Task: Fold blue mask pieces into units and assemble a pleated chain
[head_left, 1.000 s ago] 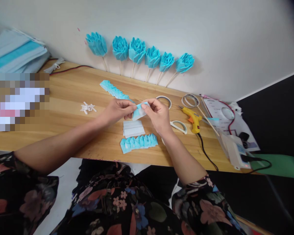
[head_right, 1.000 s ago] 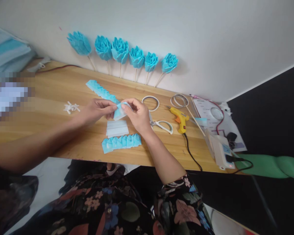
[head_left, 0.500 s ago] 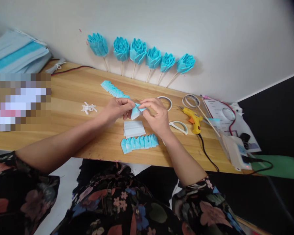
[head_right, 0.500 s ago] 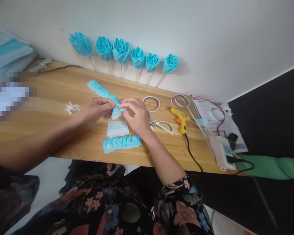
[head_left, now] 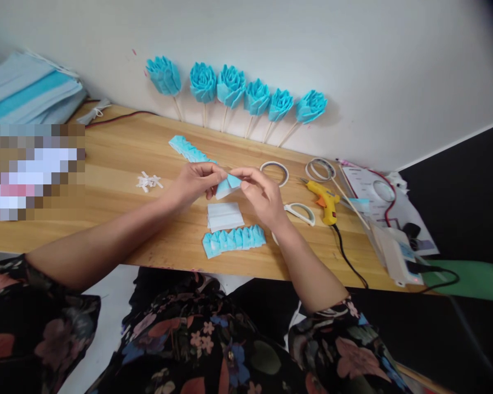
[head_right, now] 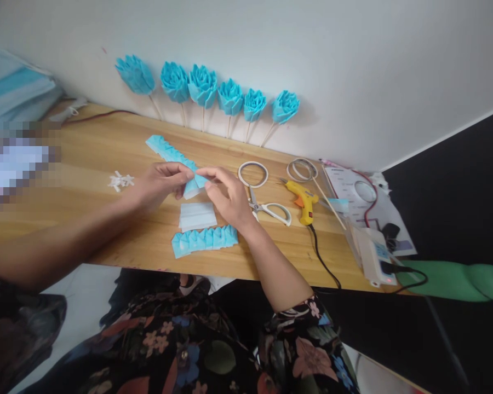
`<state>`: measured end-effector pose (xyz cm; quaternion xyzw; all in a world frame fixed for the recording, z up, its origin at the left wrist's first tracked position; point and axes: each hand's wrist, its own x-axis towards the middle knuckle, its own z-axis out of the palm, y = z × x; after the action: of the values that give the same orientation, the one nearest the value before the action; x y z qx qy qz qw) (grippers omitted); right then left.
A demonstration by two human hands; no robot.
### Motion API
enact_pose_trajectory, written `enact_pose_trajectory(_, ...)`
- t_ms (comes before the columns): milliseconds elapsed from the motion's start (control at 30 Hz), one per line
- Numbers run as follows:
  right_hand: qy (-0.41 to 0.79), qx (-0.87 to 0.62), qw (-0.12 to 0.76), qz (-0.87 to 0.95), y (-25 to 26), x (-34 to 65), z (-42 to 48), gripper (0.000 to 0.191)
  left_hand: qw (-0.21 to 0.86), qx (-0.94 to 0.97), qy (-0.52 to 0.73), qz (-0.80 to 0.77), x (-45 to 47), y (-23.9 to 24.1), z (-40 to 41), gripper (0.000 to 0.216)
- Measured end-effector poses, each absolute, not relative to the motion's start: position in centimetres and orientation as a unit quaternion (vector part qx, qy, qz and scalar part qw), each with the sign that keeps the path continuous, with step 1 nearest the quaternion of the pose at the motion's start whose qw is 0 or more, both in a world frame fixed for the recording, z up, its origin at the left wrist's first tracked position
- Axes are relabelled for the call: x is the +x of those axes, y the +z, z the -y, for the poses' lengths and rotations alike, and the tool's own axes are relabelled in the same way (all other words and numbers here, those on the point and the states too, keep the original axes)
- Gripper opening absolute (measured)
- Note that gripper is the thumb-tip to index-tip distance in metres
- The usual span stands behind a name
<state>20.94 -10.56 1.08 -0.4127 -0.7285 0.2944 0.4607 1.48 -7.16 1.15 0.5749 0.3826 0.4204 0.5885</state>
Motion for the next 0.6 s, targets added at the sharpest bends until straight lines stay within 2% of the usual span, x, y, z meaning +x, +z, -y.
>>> enact_pose_trajectory(133, 0.375, -0.444, 0.479, 0.658, 0.9, 21.0, 10.4, 0.033, 0.587, 0.578, 0.423, -0.378, 1.5, 1.1, 7.1, 0.021)
enact_pose_trajectory(233, 0.397, -0.475, 0.450, 0.643, 0.5, 20.8, 10.1, 0.042, 0.590, 0.579, 0.421, -0.374, 1.4, 1.1, 7.1, 0.020)
enact_pose_trajectory(600, 0.437, -0.494, 0.394, 0.641, 1.4, 20.3, 10.6, 0.045, 0.575, 0.604, 0.424, -0.355, 1.4, 1.2, 7.3, 0.019)
